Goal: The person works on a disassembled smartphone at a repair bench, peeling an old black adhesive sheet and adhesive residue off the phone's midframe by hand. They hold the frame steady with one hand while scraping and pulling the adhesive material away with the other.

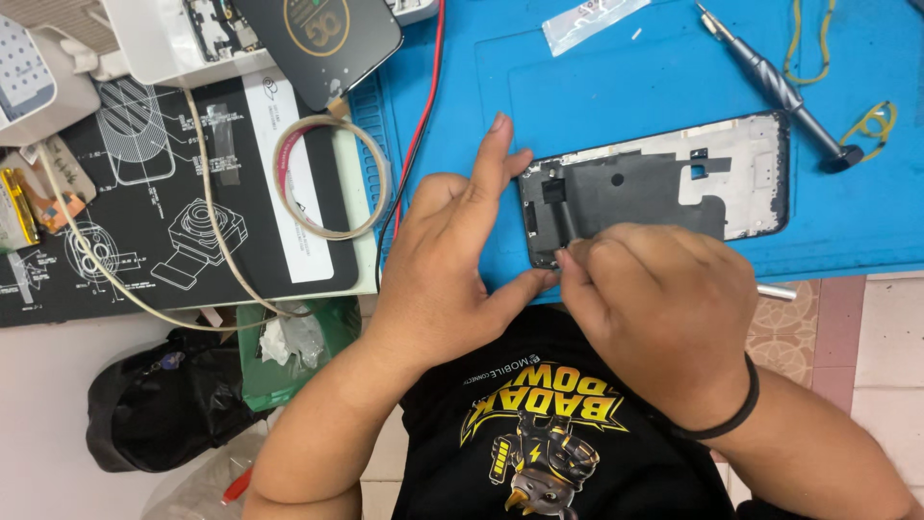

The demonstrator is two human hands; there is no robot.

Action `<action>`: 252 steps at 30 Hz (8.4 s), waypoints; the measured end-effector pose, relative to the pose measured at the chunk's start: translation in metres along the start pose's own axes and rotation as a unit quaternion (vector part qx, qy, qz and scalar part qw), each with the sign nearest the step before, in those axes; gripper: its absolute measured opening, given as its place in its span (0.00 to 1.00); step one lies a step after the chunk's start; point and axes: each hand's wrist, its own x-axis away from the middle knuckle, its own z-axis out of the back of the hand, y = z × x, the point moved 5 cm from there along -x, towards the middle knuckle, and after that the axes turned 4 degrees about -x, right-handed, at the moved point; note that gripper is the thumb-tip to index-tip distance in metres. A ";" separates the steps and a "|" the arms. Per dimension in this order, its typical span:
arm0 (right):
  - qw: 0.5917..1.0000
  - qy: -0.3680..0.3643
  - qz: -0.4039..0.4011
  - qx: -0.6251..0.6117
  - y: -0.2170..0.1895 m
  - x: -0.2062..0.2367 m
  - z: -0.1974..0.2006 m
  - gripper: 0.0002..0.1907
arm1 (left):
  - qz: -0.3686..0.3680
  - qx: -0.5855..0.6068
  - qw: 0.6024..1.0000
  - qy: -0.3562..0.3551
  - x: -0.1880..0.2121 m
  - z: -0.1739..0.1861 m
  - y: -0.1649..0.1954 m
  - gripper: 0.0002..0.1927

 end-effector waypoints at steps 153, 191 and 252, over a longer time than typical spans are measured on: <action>0.997 -0.050 0.057 -0.023 0.030 -0.068 -0.018 0.10 | 0.187 -0.020 0.962 0.195 -0.001 -0.029 0.006 0.47; 0.991 -0.078 0.078 -0.073 0.033 -0.065 -0.013 0.09 | 0.143 -0.059 0.970 0.185 0.001 -0.029 0.010 0.43; 0.996 -0.075 0.052 0.005 0.018 -0.035 -0.003 0.12 | 0.023 -0.123 0.989 0.078 -0.005 -0.013 0.013 0.51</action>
